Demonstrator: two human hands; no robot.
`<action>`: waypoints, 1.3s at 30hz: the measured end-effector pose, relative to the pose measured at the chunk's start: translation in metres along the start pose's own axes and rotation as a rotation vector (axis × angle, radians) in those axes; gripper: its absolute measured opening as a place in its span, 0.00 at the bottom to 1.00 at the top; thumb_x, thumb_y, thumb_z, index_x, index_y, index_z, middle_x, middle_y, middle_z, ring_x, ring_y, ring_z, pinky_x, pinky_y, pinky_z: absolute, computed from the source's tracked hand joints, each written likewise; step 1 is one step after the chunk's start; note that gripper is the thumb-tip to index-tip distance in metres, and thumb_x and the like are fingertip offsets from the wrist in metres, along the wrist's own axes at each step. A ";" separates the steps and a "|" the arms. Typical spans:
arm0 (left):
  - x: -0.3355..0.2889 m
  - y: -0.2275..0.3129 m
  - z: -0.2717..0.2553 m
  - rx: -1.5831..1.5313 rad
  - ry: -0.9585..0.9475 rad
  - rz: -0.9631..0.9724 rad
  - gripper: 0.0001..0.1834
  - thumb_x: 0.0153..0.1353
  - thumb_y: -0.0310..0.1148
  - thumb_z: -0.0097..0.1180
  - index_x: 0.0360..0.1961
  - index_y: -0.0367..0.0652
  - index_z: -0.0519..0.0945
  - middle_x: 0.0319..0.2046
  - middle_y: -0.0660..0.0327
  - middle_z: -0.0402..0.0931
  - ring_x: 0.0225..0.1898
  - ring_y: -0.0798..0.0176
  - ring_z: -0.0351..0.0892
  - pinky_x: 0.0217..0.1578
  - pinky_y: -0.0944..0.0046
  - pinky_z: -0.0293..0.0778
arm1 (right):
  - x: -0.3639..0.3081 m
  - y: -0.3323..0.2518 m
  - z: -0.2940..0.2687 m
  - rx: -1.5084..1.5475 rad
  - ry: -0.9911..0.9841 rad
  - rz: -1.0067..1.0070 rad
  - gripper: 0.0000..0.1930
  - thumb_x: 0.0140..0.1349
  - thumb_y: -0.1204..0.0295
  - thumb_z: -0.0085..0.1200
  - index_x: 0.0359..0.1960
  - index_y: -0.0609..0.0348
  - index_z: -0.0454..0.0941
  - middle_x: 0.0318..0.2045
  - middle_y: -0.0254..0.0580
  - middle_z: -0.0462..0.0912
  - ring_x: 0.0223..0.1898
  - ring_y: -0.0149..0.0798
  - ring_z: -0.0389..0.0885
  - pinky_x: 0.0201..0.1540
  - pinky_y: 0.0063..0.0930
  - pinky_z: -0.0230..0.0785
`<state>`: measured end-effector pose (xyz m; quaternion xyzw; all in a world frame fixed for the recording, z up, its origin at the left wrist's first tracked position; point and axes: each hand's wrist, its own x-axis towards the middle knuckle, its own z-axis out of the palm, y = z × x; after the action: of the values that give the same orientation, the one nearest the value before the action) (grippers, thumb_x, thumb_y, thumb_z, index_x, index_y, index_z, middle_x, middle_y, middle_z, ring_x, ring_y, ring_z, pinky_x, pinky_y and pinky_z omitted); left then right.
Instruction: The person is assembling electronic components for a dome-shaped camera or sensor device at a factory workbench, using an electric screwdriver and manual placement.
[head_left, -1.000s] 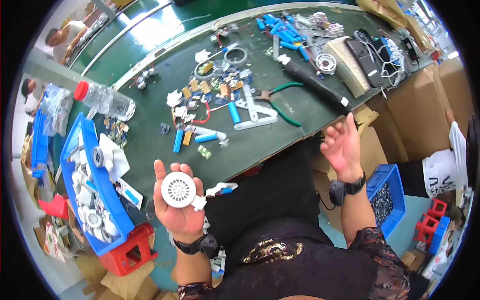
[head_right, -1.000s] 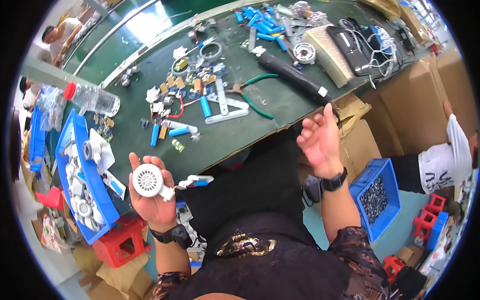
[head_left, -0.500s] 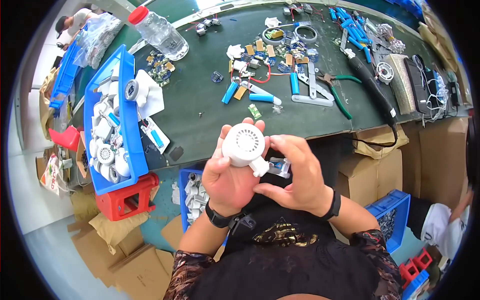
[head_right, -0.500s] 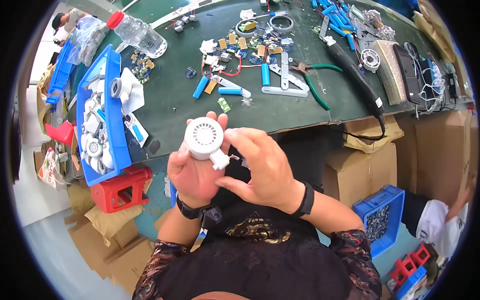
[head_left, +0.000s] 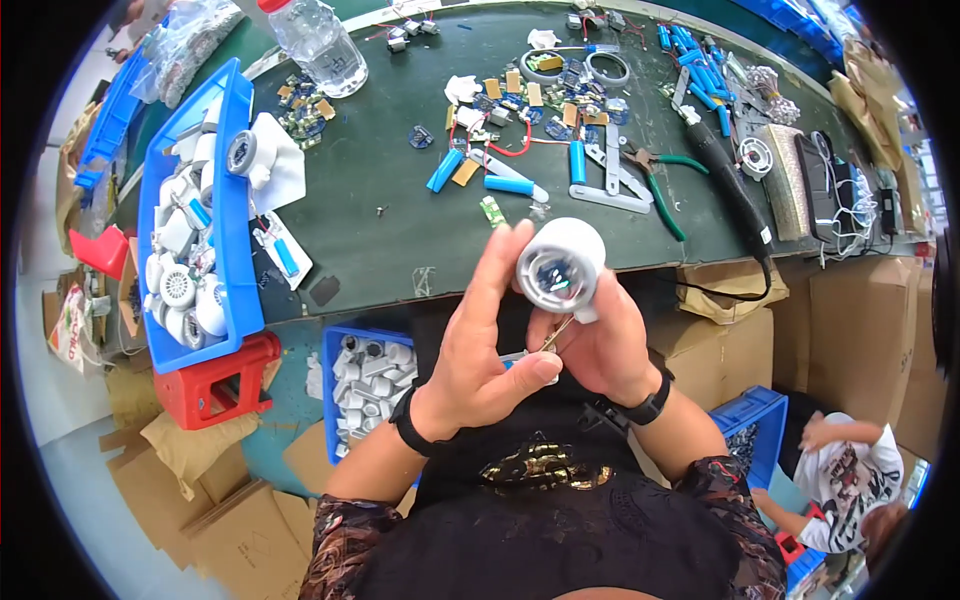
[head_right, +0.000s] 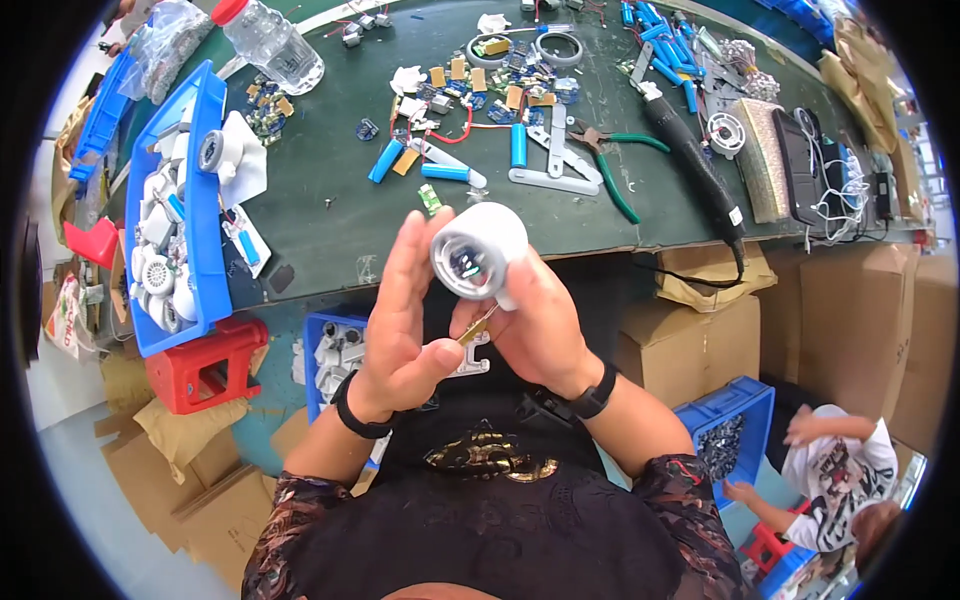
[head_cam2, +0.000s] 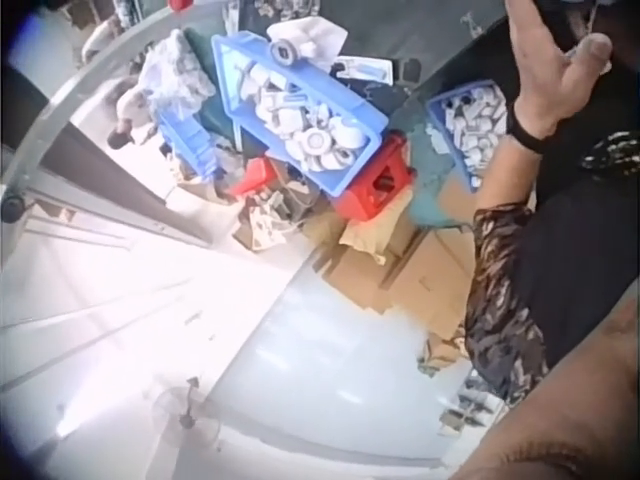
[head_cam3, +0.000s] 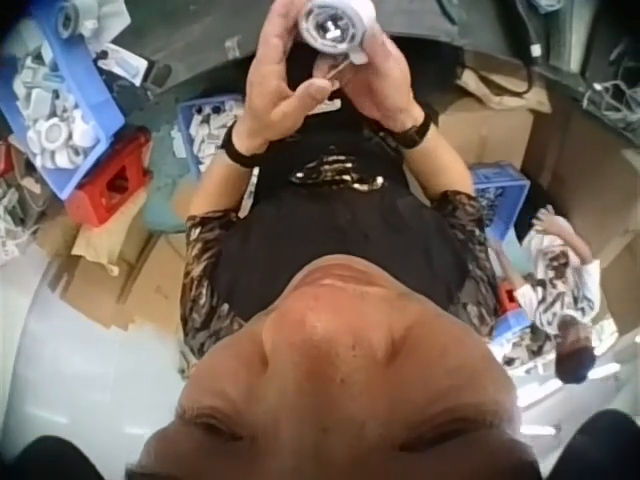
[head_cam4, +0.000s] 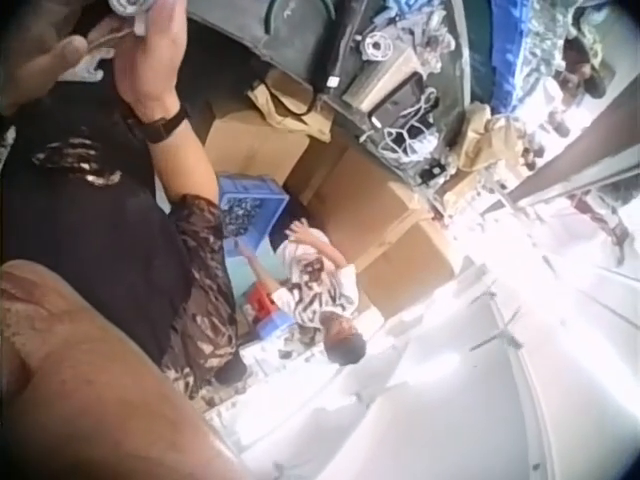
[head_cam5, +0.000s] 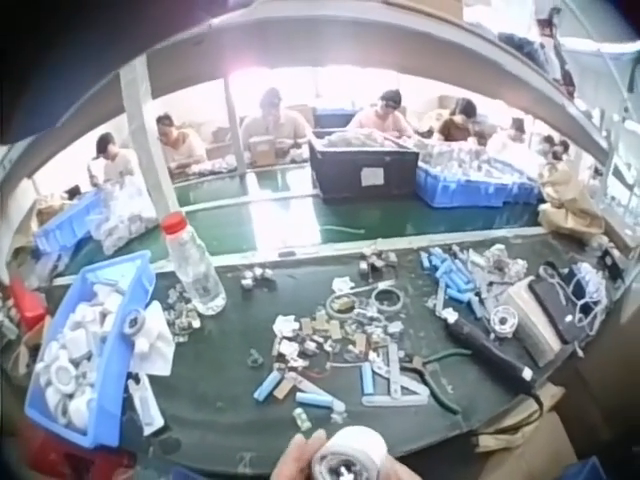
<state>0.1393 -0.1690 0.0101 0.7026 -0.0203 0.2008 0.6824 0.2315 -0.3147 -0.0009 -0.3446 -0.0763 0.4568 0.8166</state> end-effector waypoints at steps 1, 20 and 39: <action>-0.007 -0.007 -0.002 0.067 0.020 -0.007 0.55 0.60 0.45 0.68 0.75 0.29 0.46 0.73 0.41 0.55 0.73 0.47 0.59 0.71 0.55 0.56 | 0.000 -0.001 -0.001 0.197 -0.052 0.054 0.34 0.75 0.42 0.34 0.63 0.63 0.68 0.53 0.54 0.80 0.39 0.46 0.84 0.37 0.36 0.80; -0.046 -0.072 0.004 -0.584 -0.397 -0.643 0.40 0.56 0.32 0.72 0.67 0.42 0.66 0.56 0.61 0.74 0.60 0.65 0.71 0.57 0.61 0.70 | 0.008 -0.004 0.010 -0.648 0.092 -0.218 0.43 0.59 0.67 0.68 0.71 0.61 0.55 0.54 0.44 0.77 0.48 0.40 0.83 0.51 0.33 0.77; -0.063 -0.055 -0.036 -0.588 0.044 -0.588 0.11 0.66 0.24 0.60 0.49 0.37 0.77 0.40 0.66 0.78 0.40 0.74 0.75 0.40 0.70 0.73 | 0.073 0.025 0.077 -1.831 -0.158 -0.547 0.36 0.46 0.72 0.71 0.62 0.53 0.76 0.49 0.47 0.83 0.43 0.50 0.80 0.49 0.41 0.72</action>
<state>0.0889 -0.1457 -0.0620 0.4492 0.1391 -0.0019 0.8825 0.2220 -0.2099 0.0278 -0.7875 -0.5363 0.0355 0.3016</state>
